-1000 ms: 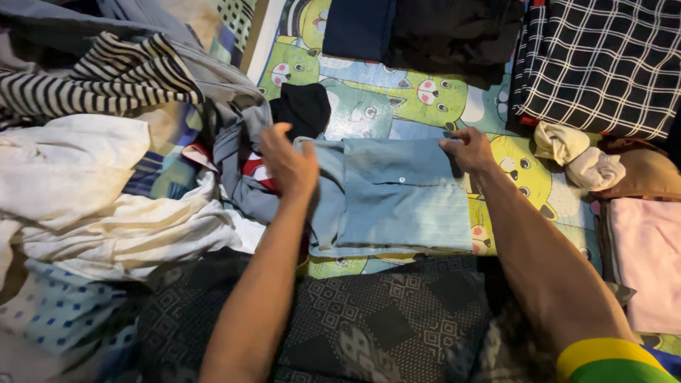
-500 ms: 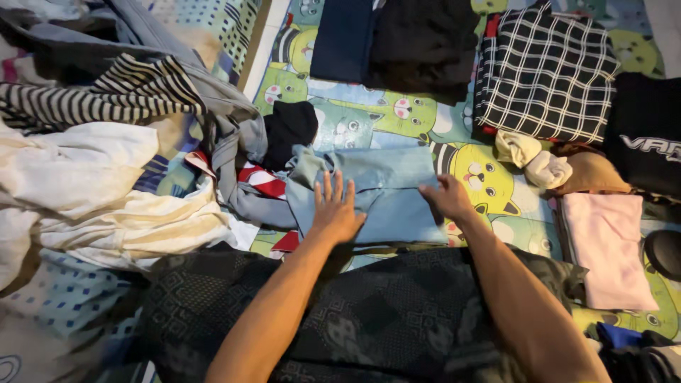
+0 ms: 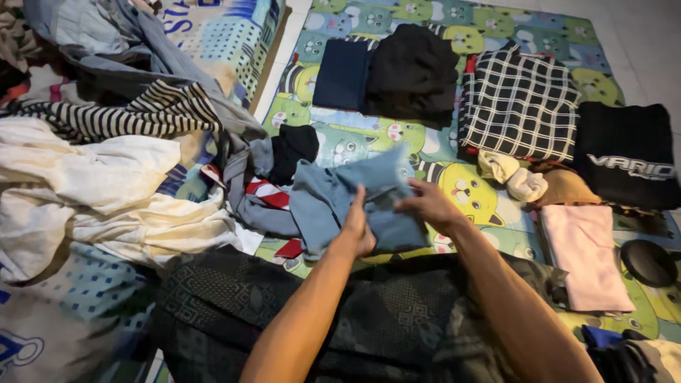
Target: The person folds several items of clothing, including a black t-shirt, a blue shirt, and a striped shirt, by laying them on a floor mat and smoothing them with their hands.
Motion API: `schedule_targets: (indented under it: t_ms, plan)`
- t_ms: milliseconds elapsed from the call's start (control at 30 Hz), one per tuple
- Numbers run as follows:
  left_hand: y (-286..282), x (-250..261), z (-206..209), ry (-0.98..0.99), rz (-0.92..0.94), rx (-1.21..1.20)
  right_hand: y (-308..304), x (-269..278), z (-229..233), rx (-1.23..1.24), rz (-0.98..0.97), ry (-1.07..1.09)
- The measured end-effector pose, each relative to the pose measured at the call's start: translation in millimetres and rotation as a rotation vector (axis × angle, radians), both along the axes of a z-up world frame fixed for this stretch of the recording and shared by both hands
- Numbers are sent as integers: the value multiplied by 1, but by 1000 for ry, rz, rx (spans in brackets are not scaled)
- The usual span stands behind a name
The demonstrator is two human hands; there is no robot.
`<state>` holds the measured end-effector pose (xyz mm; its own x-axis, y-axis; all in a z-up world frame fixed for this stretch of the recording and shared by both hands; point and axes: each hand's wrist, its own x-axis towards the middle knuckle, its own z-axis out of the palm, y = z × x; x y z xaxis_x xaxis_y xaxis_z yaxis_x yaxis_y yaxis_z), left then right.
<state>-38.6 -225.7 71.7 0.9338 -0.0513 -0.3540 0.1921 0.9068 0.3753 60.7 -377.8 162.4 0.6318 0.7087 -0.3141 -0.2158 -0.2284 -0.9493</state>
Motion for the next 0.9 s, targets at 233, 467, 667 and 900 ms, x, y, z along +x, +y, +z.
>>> schedule_targets:
  t_ms: [233,467,667,900]
  plan:
    - [14,35,-59,-31,212,-322,20,-85,88,31,409,-524]
    - [7,55,4,-9,343,-240,-49,-90,64,-55,644,173]
    - [-22,78,56,-43,326,-214,-61,-89,37,495,268,444]
    - [-54,77,115,-231,282,-199,-57,-57,64,835,-572,373]
